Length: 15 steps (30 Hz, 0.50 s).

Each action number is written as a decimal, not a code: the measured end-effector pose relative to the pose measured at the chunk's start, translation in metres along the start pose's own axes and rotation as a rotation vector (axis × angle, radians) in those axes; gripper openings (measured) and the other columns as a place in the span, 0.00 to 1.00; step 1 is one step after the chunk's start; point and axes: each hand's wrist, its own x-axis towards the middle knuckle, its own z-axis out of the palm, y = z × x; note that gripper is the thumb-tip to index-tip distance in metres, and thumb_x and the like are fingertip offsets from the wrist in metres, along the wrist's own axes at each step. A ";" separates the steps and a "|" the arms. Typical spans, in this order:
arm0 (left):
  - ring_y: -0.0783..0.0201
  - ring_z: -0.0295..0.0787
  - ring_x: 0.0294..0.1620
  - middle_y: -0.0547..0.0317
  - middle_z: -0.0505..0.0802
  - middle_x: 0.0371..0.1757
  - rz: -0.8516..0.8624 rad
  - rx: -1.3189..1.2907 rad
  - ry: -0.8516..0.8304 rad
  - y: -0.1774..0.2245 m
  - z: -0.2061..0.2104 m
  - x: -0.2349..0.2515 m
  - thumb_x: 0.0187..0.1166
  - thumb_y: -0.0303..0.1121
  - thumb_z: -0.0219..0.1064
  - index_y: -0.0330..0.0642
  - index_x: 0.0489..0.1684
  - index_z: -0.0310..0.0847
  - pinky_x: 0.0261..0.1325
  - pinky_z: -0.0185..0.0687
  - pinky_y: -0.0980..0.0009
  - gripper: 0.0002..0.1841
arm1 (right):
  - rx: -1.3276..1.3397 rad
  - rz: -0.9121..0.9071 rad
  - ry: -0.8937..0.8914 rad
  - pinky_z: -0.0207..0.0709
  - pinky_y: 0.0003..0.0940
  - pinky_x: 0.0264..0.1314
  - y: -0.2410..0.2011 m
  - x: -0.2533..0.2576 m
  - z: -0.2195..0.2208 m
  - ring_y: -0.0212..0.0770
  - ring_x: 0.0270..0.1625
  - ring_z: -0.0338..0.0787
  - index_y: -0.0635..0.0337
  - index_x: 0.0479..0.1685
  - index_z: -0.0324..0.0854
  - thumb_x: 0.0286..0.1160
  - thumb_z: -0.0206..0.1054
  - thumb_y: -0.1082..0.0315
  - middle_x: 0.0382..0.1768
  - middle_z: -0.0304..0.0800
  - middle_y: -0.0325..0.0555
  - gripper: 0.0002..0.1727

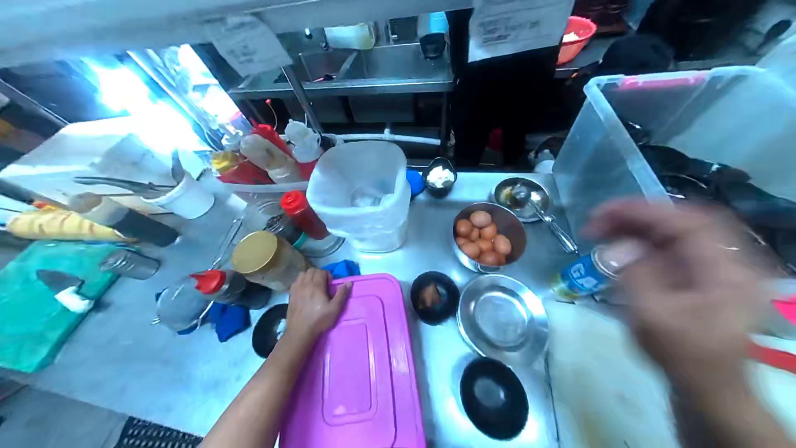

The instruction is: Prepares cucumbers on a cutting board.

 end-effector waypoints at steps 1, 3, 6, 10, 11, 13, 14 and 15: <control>0.44 0.85 0.63 0.47 0.91 0.54 0.001 -0.009 -0.011 -0.001 -0.002 0.001 0.71 0.72 0.55 0.43 0.47 0.88 0.69 0.77 0.41 0.38 | 0.045 0.124 -0.171 0.87 0.44 0.66 -0.019 -0.042 0.043 0.40 0.64 0.89 0.60 0.72 0.79 0.79 0.66 0.52 0.65 0.88 0.47 0.28; 0.43 0.86 0.63 0.46 0.91 0.54 0.005 -0.036 -0.023 -0.001 -0.007 0.003 0.70 0.72 0.59 0.42 0.45 0.88 0.68 0.77 0.40 0.37 | 0.091 0.440 -0.548 0.85 0.47 0.69 -0.042 -0.102 0.109 0.44 0.69 0.87 0.56 0.83 0.72 0.75 0.71 0.53 0.74 0.83 0.50 0.36; 0.43 0.86 0.63 0.46 0.92 0.54 -0.007 -0.067 -0.049 0.001 -0.013 0.006 0.69 0.71 0.63 0.42 0.45 0.89 0.67 0.78 0.39 0.36 | 0.137 0.706 -0.822 0.80 0.51 0.76 -0.062 -0.153 0.163 0.49 0.76 0.83 0.57 0.96 0.48 0.71 0.75 0.57 0.85 0.70 0.52 0.52; 0.43 0.87 0.60 0.47 0.93 0.49 -0.011 -0.055 -0.106 0.002 -0.019 0.011 0.68 0.75 0.62 0.44 0.41 0.89 0.62 0.79 0.39 0.38 | 0.124 0.799 -0.904 0.77 0.55 0.78 -0.073 -0.183 0.186 0.52 0.73 0.86 0.58 0.97 0.28 0.67 0.77 0.59 0.76 0.80 0.61 0.64; 0.42 0.87 0.60 0.46 0.93 0.49 -0.002 -0.049 -0.134 0.003 -0.022 0.013 0.68 0.76 0.62 0.43 0.41 0.89 0.61 0.80 0.38 0.38 | 0.108 0.812 -0.899 0.76 0.56 0.79 -0.075 -0.186 0.187 0.53 0.73 0.86 0.58 0.97 0.27 0.67 0.77 0.59 0.76 0.80 0.61 0.64; 0.41 0.88 0.59 0.44 0.93 0.48 0.044 -0.060 -0.177 0.005 -0.025 0.017 0.69 0.73 0.64 0.41 0.41 0.89 0.60 0.80 0.36 0.37 | 0.089 0.843 -0.865 0.77 0.56 0.78 -0.079 -0.191 0.189 0.52 0.72 0.87 0.57 0.97 0.31 0.67 0.77 0.59 0.74 0.81 0.60 0.62; 0.40 0.88 0.59 0.44 0.92 0.48 0.079 -0.075 -0.187 0.008 -0.024 0.019 0.70 0.71 0.65 0.41 0.41 0.89 0.61 0.80 0.36 0.36 | 0.084 0.853 -0.842 0.77 0.56 0.77 -0.080 -0.193 0.190 0.52 0.71 0.87 0.56 0.97 0.33 0.67 0.77 0.59 0.74 0.82 0.60 0.61; 0.41 0.87 0.60 0.44 0.92 0.49 0.111 -0.088 -0.199 0.013 -0.022 0.021 0.71 0.71 0.65 0.42 0.42 0.90 0.62 0.81 0.38 0.35 | 0.080 0.854 -0.820 0.78 0.56 0.77 -0.080 -0.196 0.192 0.51 0.71 0.88 0.56 0.97 0.35 0.67 0.77 0.58 0.73 0.83 0.59 0.61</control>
